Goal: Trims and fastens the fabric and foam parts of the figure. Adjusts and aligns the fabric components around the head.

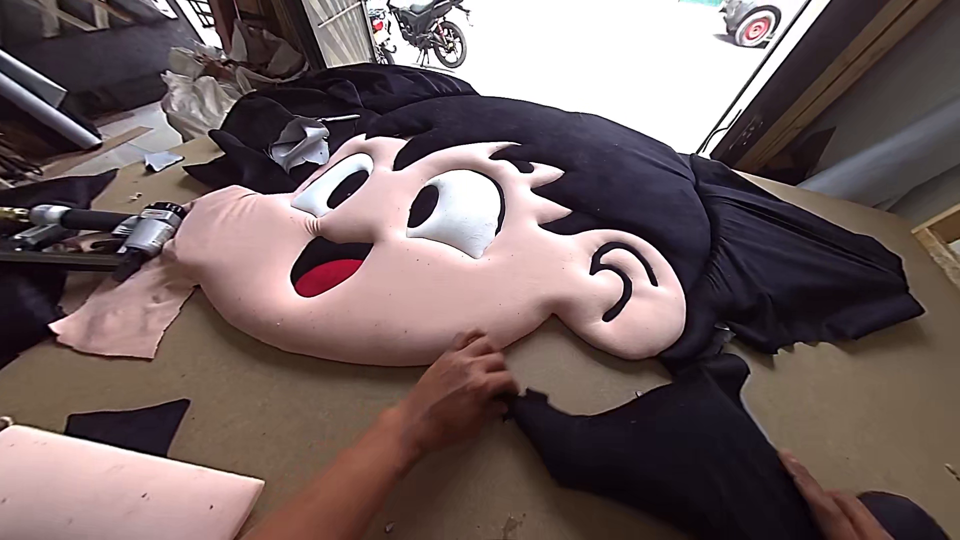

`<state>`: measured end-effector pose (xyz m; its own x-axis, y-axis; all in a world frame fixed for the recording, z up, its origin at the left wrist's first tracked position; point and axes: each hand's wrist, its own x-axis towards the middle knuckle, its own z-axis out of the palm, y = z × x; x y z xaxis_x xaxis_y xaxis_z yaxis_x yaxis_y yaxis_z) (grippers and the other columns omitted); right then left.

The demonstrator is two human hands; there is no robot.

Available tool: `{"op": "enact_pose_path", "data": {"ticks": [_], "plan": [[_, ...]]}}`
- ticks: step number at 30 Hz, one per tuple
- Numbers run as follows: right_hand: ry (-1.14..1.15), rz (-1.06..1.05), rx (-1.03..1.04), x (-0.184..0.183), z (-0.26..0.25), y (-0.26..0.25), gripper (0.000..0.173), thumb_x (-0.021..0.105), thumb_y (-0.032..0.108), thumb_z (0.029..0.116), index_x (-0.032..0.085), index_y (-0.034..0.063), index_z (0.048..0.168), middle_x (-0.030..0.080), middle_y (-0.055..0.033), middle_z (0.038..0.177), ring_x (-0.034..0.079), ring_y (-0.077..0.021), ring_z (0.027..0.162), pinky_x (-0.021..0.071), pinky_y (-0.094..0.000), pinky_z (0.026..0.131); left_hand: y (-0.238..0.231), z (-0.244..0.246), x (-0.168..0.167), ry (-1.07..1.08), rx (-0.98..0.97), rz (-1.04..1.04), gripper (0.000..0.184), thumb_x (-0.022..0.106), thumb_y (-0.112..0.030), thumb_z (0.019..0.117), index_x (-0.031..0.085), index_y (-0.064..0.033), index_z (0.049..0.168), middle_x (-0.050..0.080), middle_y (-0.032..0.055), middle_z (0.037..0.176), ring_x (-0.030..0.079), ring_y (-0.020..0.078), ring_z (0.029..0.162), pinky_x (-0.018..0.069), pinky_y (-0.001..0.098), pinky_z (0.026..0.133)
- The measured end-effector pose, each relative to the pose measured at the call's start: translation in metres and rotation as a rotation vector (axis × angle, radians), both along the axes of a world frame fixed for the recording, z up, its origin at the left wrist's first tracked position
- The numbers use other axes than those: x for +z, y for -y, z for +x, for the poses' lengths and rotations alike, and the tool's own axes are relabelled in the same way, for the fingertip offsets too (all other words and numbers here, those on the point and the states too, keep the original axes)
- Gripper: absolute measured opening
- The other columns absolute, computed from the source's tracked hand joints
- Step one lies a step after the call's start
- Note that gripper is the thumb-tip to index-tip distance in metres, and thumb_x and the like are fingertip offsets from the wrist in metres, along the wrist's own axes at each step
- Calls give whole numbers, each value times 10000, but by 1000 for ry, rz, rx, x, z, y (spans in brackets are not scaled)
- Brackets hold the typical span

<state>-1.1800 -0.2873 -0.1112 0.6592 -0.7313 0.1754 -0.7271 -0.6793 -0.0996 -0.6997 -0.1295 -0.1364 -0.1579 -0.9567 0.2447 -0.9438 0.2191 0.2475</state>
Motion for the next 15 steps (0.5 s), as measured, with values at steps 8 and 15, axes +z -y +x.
{"op": "enact_pose_path", "data": {"ticks": [8,15], "plan": [[129,-23,307,-20,123,1,1172,707,924,514,541,312,1499,679,-43,1240,671,-181,1049,600,-421,764,-158,42,-4,37,290,-11,251,559,-596,961,738,-450,1060,729,-189,1022,661,76,1088,404,502,1125],[65,-102,251,-24,163,7,982,664,882,636,574,361,1464,614,-77,1367,577,-285,1228,541,-499,907,-146,58,-6,8,413,-72,256,556,-521,989,755,-406,1101,726,-165,1085,660,83,1098,484,429,1060]]}}
